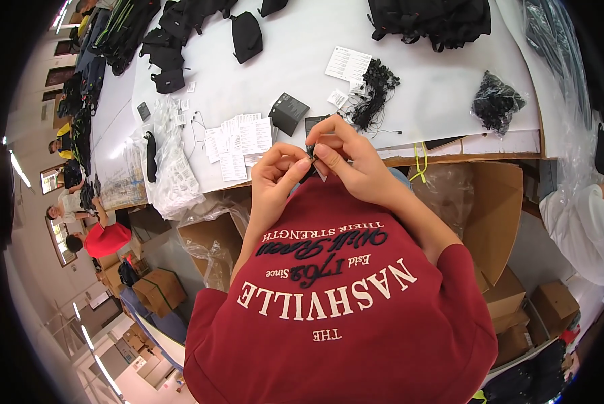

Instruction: Insert instruction papers and tags into black sunglass-style cases.

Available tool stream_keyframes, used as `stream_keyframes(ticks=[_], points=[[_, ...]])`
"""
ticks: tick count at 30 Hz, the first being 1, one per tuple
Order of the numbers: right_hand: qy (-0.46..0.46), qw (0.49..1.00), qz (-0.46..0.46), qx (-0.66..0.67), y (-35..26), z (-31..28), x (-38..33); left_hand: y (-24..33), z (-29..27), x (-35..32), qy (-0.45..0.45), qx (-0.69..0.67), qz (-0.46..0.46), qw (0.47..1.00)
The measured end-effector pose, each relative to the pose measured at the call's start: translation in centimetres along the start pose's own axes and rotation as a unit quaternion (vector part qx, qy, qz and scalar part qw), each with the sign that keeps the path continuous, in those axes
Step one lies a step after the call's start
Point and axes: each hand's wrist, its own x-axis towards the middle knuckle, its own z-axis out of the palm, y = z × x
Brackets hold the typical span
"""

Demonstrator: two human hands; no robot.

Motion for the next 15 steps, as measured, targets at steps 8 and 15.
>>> stream_keyframes(ticks=[8, 15], points=[[0.016, 0.998, -0.016, -0.057, 0.13, -0.25, 0.09, -0.01, -0.11, 0.05, -0.026, 0.001, -0.003, 1.000], [0.048, 0.994, -0.030, -0.096, 0.31, -0.04, 0.20, 0.09, 0.06, 0.05, -0.019, 0.029, 0.003, 0.999]])
